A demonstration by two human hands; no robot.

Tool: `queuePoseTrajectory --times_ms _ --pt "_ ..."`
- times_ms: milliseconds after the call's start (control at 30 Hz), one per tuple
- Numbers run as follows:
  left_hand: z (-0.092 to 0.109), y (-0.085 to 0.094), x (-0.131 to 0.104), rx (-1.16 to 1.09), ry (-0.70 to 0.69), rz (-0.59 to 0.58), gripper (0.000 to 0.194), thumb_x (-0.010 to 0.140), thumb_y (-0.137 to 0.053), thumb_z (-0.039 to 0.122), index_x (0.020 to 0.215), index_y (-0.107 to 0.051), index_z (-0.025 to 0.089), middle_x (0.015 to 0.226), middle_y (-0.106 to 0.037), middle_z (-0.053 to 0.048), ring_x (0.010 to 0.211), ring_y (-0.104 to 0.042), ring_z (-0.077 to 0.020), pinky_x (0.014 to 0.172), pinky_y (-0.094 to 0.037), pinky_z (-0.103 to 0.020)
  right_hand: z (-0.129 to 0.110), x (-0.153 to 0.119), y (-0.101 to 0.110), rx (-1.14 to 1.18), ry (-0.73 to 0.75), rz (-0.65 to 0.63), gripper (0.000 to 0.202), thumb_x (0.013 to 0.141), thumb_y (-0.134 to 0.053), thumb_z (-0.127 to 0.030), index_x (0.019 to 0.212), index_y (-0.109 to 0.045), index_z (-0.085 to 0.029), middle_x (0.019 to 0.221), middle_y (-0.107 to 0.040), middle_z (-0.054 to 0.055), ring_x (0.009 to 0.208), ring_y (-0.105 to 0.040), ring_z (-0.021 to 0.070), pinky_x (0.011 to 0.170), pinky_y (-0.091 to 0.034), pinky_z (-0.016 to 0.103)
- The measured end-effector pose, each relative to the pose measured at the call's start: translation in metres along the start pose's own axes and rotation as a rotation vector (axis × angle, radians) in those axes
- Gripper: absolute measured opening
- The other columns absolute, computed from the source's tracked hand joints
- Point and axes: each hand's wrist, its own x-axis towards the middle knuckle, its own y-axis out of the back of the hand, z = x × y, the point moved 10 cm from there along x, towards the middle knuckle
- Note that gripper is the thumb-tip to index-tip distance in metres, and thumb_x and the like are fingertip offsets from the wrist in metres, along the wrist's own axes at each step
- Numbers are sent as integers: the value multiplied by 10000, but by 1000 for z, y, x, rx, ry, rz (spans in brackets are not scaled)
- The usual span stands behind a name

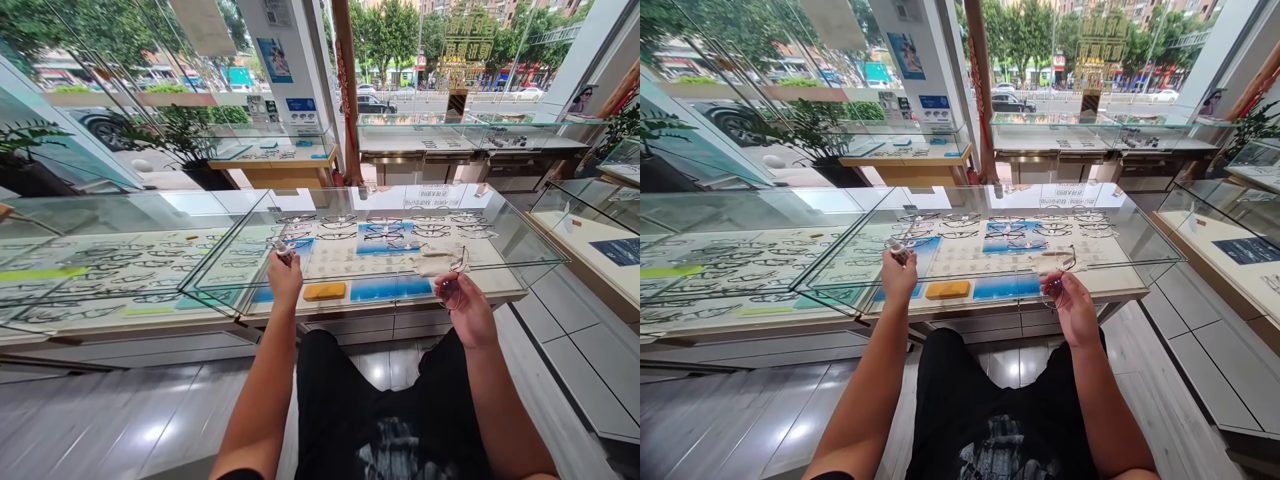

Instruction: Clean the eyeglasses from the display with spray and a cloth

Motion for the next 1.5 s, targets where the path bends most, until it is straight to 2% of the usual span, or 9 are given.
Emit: queuePoseTrajectory --times_ms 200,333,433,567,700,833,967,1167,1500 --pt "21 30 -29 59 -88 316 825 817 -737 394 1491 -350 118 1633 -360 -284 1570 -304 -426 1296 -231 -596 -19 -8 26 -53 54 47 294 763 -884 -544 819 -854 -257 863 -819 24 776 -707 139 766 -594 243" --pt "86 21 -71 -68 -431 370 605 863 -672 325 1394 -444 146 1460 -501 -233 1440 -445 -378 1239 -302 -576 -33 -16 46 -95 81 81 298 757 -893 -547 819 -856 -258 860 -827 24 774 -709 133 775 -595 233" --pt "164 -41 -110 -95 -760 -12 194 994 -544 303 1130 -626 192 1134 -682 -122 1154 -616 -302 1092 -418 -501 -43 -21 56 -114 103 117 301 750 -900 -549 811 -853 -258 856 -825 17 774 -707 131 774 -595 232" --pt "237 -145 -171 196 -1031 -512 236 1042 -524 278 1107 -740 207 1230 -712 -133 1197 -576 -309 1025 -403 -472 -51 -26 60 -131 144 128 287 779 -880 -546 822 -849 -264 856 -823 14 769 -707 141 768 -599 258" --pt "264 -202 -192 272 -1096 -664 189 918 -724 290 1043 -796 168 1211 -709 -169 1201 -550 -361 999 -400 -495 -53 -34 62 -131 169 133 260 811 -860 -534 839 -841 -276 864 -826 11 784 -712 147 777 -598 277" --pt "264 -229 -192 301 -1081 -744 108 866 -719 191 885 -808 134 1103 -702 -207 1152 -545 -378 973 -392 -523 -51 -41 69 -119 158 172 250 809 -860 -520 830 -842 -271 870 -826 24 801 -708 159 789 -590 295" --pt "265 -223 -186 241 -1019 -788 179 887 -595 111 818 -756 148 1030 -698 -188 1087 -557 -340 943 -396 -490 -51 -41 69 -122 157 171 234 833 -833 -490 840 -843 -256 885 -820 43 805 -701 175 791 -584 320" --pt "261 -164 -171 45 -822 -865 226 982 -410 217 828 -575 203 801 -629 -56 776 -556 -224 708 -400 -348 -43 -31 54 -114 130 124 243 836 -826 -498 839 -846 -255 901 -822 51 819 -700 182 800 -577 326" --pt "219 -81 -167 -411 -426 -1089 358 957 -518 503 748 -452 219 697 -427 33 673 -409 -143 647 -366 -283 -10 -4 -23 -154 142 -72 219 877 -778 -490 858 -853 -285 1123 -814 50 1224 -684 263 1090 -505 401"
